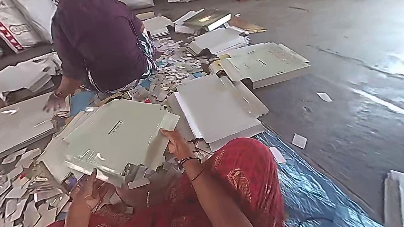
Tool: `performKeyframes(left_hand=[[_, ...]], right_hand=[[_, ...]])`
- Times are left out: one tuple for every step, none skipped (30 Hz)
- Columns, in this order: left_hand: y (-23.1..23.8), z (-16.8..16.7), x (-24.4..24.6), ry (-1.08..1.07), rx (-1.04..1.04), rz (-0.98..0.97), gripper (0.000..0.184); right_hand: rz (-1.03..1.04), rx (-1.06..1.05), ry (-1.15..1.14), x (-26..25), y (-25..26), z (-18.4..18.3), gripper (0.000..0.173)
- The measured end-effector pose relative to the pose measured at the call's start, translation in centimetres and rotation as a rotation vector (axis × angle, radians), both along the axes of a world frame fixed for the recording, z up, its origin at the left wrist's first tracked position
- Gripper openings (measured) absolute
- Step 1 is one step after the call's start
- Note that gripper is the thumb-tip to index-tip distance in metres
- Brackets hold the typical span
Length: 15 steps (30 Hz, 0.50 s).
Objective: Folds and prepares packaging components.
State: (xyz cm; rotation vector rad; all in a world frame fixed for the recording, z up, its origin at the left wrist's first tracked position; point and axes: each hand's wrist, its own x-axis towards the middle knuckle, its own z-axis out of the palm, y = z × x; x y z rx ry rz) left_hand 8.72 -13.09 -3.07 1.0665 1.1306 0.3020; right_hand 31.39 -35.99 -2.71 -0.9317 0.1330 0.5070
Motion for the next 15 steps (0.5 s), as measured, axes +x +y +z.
performKeyframes(left_hand=[[-0.3, -0.1, -0.1, -0.074, -0.001, 0.034, 0.060], [-0.4, -0.2, -0.3, -0.147, -0.004, 0.059, 0.059], [-0.5, -0.2, -0.3, -0.198, -0.001, 0.084, 0.056], [-0.5, -0.1, -0.4, -0.244, -0.001, 0.102, 0.051], [-0.2, -0.3, -0.5, -0.287, -0.004, 0.115, 0.046], [0.1, -0.4, -0.6, -0.320, -0.008, 0.124, 0.044], [0.4, -0.5, -0.5, -0.337, -0.008, 0.134, 0.043], [0.5, -0.6, -0.4, -0.347, -0.007, 0.141, 0.045], [0.5, -0.6, -0.3, -0.347, -0.002, 0.151, 0.046], [0.5, -0.7, -0.2, -0.342, 0.003, 0.160, 0.047], [0.6, -0.9, 0.0, -0.336, 0.002, 0.167, 0.049], [0.8, -1.2, 0.1, -0.318, 0.007, 0.170, 0.052], [0.7, -1.2, 0.2, -0.276, 0.020, 0.170, 0.054], [0.4, -0.9, 0.4, -0.223, 0.040, 0.170, 0.054], [0.0, -0.5, 0.5, -0.173, 0.068, 0.176, 0.054]], right_hand=[[0.008, -0.009, -0.016, 0.1, -0.1, 0.1, 0.064], [0.019, -0.021, -0.031, 0.2, -0.2, 0.1, 0.065], [0.023, -0.035, -0.040, 0.2, -0.1, 0.1, 0.066], [0.027, -0.049, -0.055, 0.2, 0.0, 0.0, 0.067], [0.039, -0.061, -0.075, 0.1, 0.1, -0.2, 0.070], [0.051, -0.078, -0.101, 0.0, 0.2, -0.4, 0.072], [0.061, -0.100, -0.141, 0.0, 0.3, -0.7, 0.074], [0.071, -0.137, -0.187, 0.0, 0.5, -1.0, 0.074], [0.086, -0.181, -0.236, 0.0, 0.5, -1.3, 0.076], [0.104, -0.230, -0.282, -0.1, 0.6, -1.5, 0.079], [0.116, -0.276, -0.315, -0.2, 0.6, -1.7, 0.081], [0.124, -0.314, -0.333, -0.2, 0.7, -2.0, 0.082], [0.128, -0.336, -0.339, -0.3, 0.7, -2.1, 0.082], [0.130, -0.343, -0.335, -0.4, 0.7, -2.3, 0.082], [0.131, -0.342, -0.325, -0.5, 0.7, -2.4, 0.081]])
